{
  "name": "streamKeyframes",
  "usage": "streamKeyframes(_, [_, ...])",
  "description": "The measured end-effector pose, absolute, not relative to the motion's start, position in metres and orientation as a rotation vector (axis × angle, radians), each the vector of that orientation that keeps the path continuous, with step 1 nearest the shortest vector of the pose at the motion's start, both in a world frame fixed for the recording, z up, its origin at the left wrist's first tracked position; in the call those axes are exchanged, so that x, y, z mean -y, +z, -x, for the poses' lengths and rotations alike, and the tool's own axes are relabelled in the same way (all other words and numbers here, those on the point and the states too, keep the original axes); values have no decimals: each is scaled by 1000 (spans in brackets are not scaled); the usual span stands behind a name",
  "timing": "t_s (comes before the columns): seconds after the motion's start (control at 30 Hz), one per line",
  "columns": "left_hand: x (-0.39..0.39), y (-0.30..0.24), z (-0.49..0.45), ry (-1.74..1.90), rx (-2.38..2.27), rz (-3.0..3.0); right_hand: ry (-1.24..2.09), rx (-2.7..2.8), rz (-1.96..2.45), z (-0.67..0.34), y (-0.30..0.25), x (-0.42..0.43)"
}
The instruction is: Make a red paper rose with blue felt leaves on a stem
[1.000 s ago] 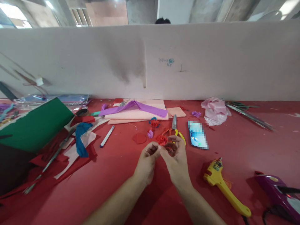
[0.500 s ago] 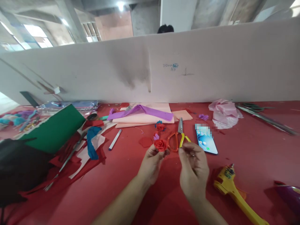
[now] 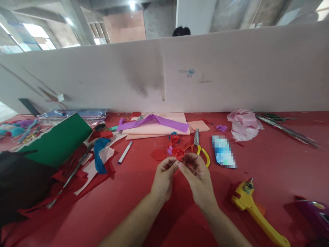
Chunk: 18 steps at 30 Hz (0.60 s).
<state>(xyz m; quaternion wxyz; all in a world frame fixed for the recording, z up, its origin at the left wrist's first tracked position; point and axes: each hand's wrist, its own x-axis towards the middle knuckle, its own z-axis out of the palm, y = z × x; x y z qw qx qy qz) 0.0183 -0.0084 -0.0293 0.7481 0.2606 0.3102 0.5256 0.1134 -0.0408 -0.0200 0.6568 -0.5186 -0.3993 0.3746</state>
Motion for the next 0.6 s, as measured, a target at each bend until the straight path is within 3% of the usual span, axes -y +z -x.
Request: streamKeyframes(0.6, [9,-33,-21,1168,-661,-640,725,947,1210,-108,-21,45])
